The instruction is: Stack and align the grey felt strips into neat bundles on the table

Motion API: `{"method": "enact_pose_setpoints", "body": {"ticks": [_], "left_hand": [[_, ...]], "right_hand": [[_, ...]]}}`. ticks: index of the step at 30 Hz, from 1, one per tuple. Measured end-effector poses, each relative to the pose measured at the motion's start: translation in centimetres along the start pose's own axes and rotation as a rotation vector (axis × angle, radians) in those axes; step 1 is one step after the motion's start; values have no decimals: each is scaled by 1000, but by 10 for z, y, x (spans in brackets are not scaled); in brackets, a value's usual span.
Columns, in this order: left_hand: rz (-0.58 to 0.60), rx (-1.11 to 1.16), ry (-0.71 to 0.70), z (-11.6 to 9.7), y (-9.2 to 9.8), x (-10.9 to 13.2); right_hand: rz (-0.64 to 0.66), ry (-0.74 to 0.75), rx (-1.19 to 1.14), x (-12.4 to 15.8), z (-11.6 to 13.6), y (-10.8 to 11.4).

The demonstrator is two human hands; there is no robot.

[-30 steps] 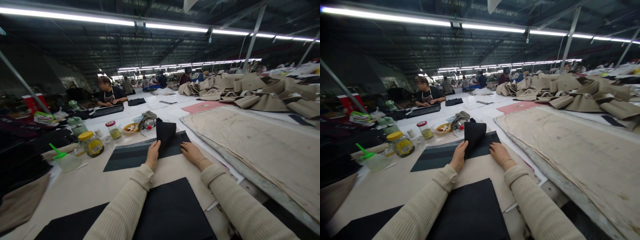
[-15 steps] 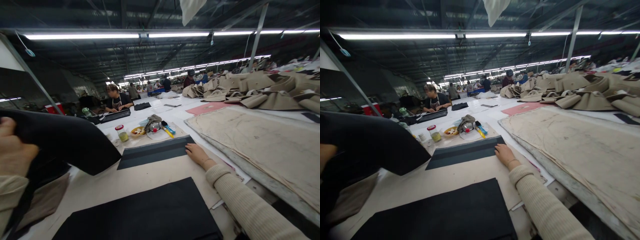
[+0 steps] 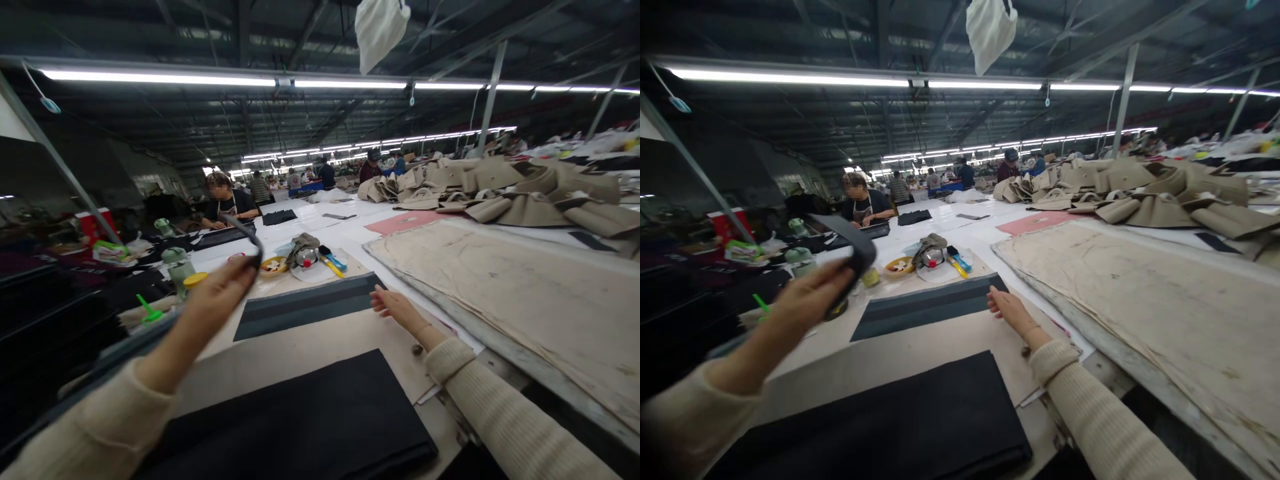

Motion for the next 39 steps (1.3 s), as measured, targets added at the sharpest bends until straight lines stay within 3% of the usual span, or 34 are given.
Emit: {"method": "enact_pose_setpoints", "body": {"ticks": [2,4,6,8,14,20,24,27,33,39], "left_hand": [[472,-35,-144,-5,-67,33],[918,-43,-195,-4,-119,69],[1086,-52,-212,3,-149,85],[1050,-66,-217,16,-166,79],[784,-164,-135,54,-204,12],[801,-103,-53,52,-264,-18],[812,-115,-81,48,-295,-20],[747,-173,-101,48,-304,-17],[563,-268,-162,46,-304,-6],[458,-292,-348,47,-307,-4]], "right_hand": [[73,-151,-199,13,-8,1],[125,-200,-287,24,-15,3],[131,-206,-296,32,-21,7],[140,-186,-252,37,-25,11],[243,49,-268,42,-23,8],[73,224,-86,46,-25,12],[-148,208,222,44,-30,23],[-255,214,416,43,-31,29],[-200,204,561,42,-30,26],[-206,186,585,40,-32,26]]}}
Point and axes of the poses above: each hand's wrist, its own x-axis away from the middle knuckle, its own y-axis out of the back of the hand, z = x × y, the point moved 3 cm from there along -x, towards the middle knuckle, and after that the axes turned 2 degrees about z, right-handed, at the moved point
